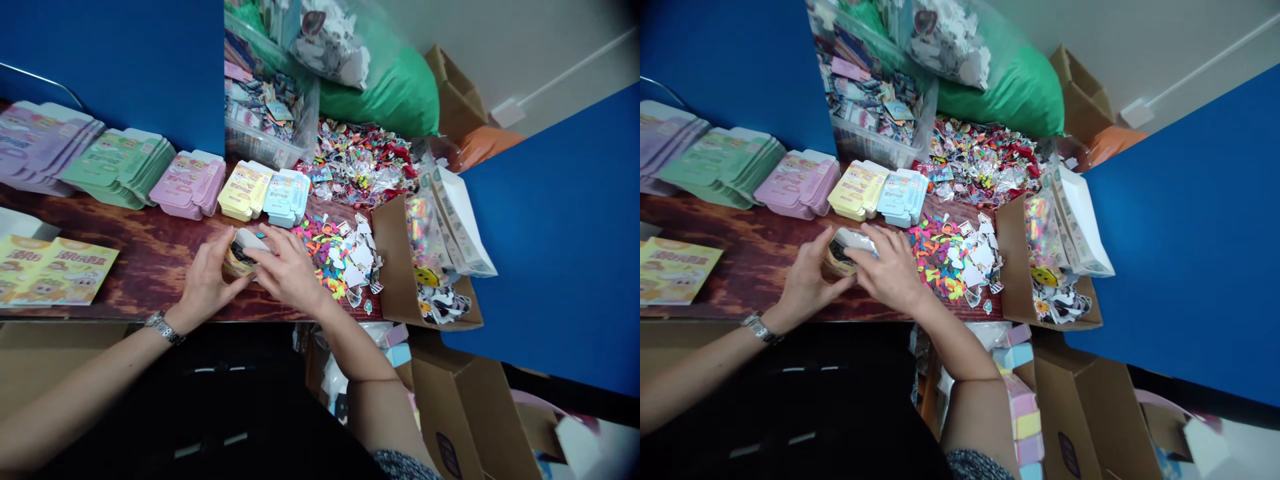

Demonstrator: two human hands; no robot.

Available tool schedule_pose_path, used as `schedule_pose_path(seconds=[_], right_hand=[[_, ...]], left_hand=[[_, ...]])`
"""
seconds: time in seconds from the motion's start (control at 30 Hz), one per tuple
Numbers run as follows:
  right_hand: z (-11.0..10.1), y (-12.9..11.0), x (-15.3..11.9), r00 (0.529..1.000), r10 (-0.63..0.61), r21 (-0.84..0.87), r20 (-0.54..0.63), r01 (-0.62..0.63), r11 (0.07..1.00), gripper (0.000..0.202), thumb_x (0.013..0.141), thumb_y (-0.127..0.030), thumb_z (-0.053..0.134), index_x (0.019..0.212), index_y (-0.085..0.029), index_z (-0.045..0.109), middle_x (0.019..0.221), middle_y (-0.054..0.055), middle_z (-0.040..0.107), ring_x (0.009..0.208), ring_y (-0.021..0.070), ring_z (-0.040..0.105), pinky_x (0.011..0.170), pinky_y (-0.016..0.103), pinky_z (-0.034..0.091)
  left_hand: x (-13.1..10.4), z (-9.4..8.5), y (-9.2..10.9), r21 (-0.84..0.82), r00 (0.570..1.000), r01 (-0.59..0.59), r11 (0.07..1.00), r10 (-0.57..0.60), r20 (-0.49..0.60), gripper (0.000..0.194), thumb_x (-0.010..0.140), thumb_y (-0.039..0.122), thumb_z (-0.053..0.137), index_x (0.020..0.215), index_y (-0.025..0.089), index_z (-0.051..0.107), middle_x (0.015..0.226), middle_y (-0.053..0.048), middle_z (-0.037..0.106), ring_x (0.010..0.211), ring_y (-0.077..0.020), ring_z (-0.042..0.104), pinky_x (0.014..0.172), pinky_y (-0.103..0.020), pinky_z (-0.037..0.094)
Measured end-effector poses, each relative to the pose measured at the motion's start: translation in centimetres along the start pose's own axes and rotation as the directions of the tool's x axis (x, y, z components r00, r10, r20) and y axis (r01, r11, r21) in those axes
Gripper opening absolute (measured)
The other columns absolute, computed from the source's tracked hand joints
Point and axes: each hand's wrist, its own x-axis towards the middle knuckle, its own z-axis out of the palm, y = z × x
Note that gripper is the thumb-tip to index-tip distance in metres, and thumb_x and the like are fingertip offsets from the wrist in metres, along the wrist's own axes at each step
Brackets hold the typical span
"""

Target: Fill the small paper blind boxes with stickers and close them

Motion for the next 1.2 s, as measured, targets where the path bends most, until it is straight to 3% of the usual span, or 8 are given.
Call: schedule_pose_path(seconds=[0.13,0.3,0.47,0.57,0.8,0.97,1.13,1.2], right_hand=[[-1.0,1.2,-0.3,1.000,0.002,0.087,-0.020,0.000,0.996,0.030,0.101,-0.020,0.056,0.126,-0.025,0.071,0.143,0.012,0.062,0.130,0.0230,0.060,0.110,0.044,0.052],[0.3,1.1,-0.7,0.999,0.036,0.212,-0.017,-0.031,0.977,0.027,0.104,-0.018,0.053,0.123,-0.024,0.071,0.120,0.008,0.073,0.115,0.0175,0.068,0.102,0.034,0.057],[1.0,0.0,-0.7,0.988,0.152,0.315,-0.024,-0.137,0.939,0.041,0.107,-0.026,0.050,0.148,-0.026,0.053,0.141,0.006,0.067,0.126,0.0164,0.067,0.106,0.032,0.058],[1.2,-0.4,-0.7,0.987,0.154,0.350,-0.048,-0.128,0.928,0.039,0.107,-0.026,0.049,0.146,-0.024,0.054,0.142,0.007,0.067,0.129,0.0160,0.065,0.108,0.032,0.057],[0.9,-0.7,-0.2,0.989,0.146,0.501,-0.033,-0.110,0.858,0.018,0.104,-0.025,0.058,0.114,-0.023,0.073,0.117,0.006,0.076,0.115,0.0161,0.070,0.103,0.035,0.058],[1.2,-1.2,0.1,0.958,0.282,0.466,-0.043,-0.231,0.854,0.019,0.101,-0.023,0.058,0.115,-0.022,0.071,0.107,0.004,0.077,0.104,0.0162,0.071,0.097,0.035,0.060],[2.1,-2.5,-0.3,0.972,0.164,0.347,-0.170,-0.097,0.933,0.026,0.104,-0.016,0.050,0.115,-0.019,0.073,0.115,0.007,0.078,0.115,0.0153,0.071,0.107,0.031,0.056],[3.0,-3.0,-0.7,0.964,0.155,0.314,-0.217,-0.082,0.946,0.031,0.105,-0.016,0.047,0.124,-0.018,0.071,0.121,0.008,0.077,0.118,0.0152,0.071,0.109,0.030,0.056]], left_hand=[[0.2,-0.2,-0.2,-0.014,1.000,0.030,0.999,-0.030,0.010,0.081,0.088,0.053,0.071,0.155,0.021,0.038,0.128,-0.016,0.064,0.110,-0.0296,0.066,0.089,-0.041,0.059],[0.3,-0.3,-0.3,-0.084,1.000,0.002,0.996,0.000,0.024,0.060,0.089,0.050,0.070,0.139,0.025,0.050,0.125,-0.012,0.067,0.113,-0.0287,0.067,0.091,-0.042,0.059],[0.4,-0.6,-0.5,-0.151,0.998,-0.041,0.988,0.048,0.048,0.057,0.089,0.049,0.071,0.135,0.024,0.049,0.126,-0.013,0.067,0.116,-0.0292,0.069,0.094,-0.043,0.060],[0.1,-0.6,-0.7,-0.158,0.996,-0.048,0.986,0.059,0.064,0.061,0.088,0.047,0.072,0.139,0.024,0.046,0.131,-0.014,0.066,0.119,-0.0301,0.069,0.098,-0.044,0.060],[-0.5,-0.4,-0.5,-0.099,0.994,-0.091,0.991,0.097,0.050,0.090,0.091,0.047,0.070,0.162,0.021,0.020,0.150,-0.021,0.053,0.133,-0.0329,0.061,0.107,-0.045,0.054],[-0.4,-0.2,-0.4,-0.014,0.991,-0.066,0.998,0.068,0.115,0.098,0.093,0.048,0.065,0.166,0.017,0.008,0.139,-0.021,0.059,0.126,-0.0331,0.063,0.102,-0.041,0.055],[-0.5,0.0,-0.5,0.212,0.986,-0.147,0.966,0.125,0.113,0.108,0.094,0.051,0.057,0.163,0.003,-0.011,0.129,-0.030,0.058,0.110,-0.0419,0.065,0.093,-0.057,0.054],[-0.4,-0.3,-0.3,0.296,0.980,-0.184,0.937,0.152,0.127,0.105,0.096,0.051,0.052,0.161,-0.001,-0.012,0.124,-0.032,0.058,0.103,-0.0416,0.065,0.086,-0.055,0.055]])
